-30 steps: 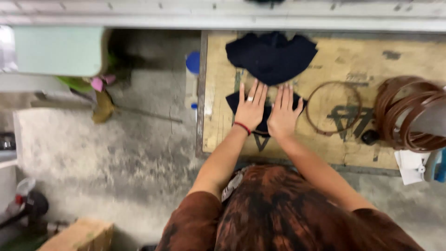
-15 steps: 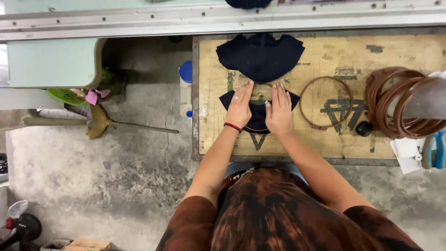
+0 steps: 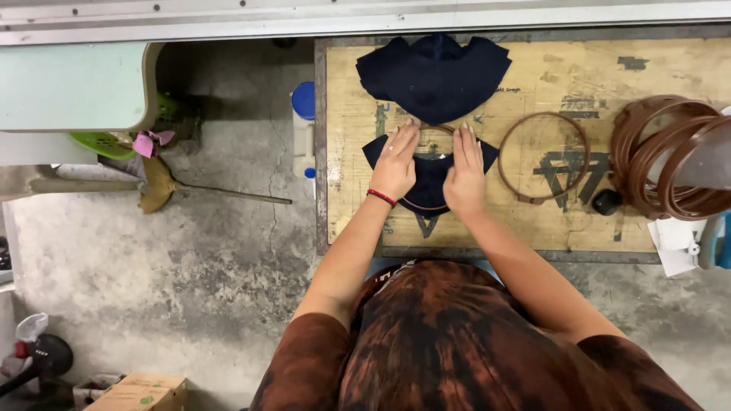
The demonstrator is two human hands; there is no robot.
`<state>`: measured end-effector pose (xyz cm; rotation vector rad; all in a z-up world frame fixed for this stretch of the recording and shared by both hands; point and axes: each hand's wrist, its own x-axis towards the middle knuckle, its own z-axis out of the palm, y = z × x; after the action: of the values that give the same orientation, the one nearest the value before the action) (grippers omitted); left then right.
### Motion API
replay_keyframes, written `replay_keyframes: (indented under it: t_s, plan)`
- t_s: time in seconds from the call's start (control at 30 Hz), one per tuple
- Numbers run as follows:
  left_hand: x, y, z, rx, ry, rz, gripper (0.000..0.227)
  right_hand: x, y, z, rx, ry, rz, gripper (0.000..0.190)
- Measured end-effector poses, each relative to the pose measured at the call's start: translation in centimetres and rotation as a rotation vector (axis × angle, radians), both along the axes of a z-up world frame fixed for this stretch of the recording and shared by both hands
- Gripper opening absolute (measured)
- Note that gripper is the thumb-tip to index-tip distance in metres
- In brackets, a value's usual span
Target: Preparing fabric pieces for embroidery by aligning and securing them into hoops using a template board.
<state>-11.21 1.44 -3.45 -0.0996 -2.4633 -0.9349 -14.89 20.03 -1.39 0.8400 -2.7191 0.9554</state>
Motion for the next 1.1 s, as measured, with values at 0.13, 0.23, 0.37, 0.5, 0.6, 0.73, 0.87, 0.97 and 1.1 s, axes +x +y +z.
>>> replay_keyframes:
  t_s: [0.13, 0.23, 0.37, 0.5, 0.6, 0.73, 0.87, 0.97, 1.1]
  plan:
    - [-0.1, 0.2, 1.3, -0.055, 0.008, 0.058, 0.050, -0.9, -0.8, -0.2, 0.111, 0.038, -0.044, 0.062]
    - [-0.1, 1.0, 1.1, -0.251, -0.046, 0.116, 0.064, -0.8, -0.9, 0.3, 0.195, 0.072, -0.064, 0.073]
    - [0.2, 2.9, 2.7, -0.413, -0.160, 0.230, 0.070, -1.1, -0.9, 0.2, 0.248, 0.128, -0.069, 0.074]
    - [0.6, 3.0, 3.0, -0.371, -0.219, 0.231, 0.076, -1.2, -0.8, 0.6, 0.296, 0.155, -0.041, 0.069]
    - [0.5, 3.3, 2.0, -0.388, -0.186, 0.137, 0.072, -1.2, -0.9, -0.1, 0.342, 0.140, -0.028, 0.066]
    - [0.8, 3.3, 2.9, -0.423, -0.223, 0.092, 0.080, -1.1, -1.1, 1.3, 0.382, 0.101, 0.028, 0.061]
    - [-0.2, 3.5, 2.8, -0.545, -0.346, 0.148, 0.076, -1.9, -1.7, 2.3, 0.408, 0.156, 0.106, 0.057]
    - [0.4, 3.6, 2.9, -0.580, -0.324, 0.138, 0.073, -1.2, -1.7, 2.6, 0.407, 0.198, 0.150, 0.060]
    - [0.3, 3.1, 1.3, -0.553, -0.262, 0.120, 0.080, -1.7, -1.2, 0.8, 0.346, 0.191, 0.191, 0.067]
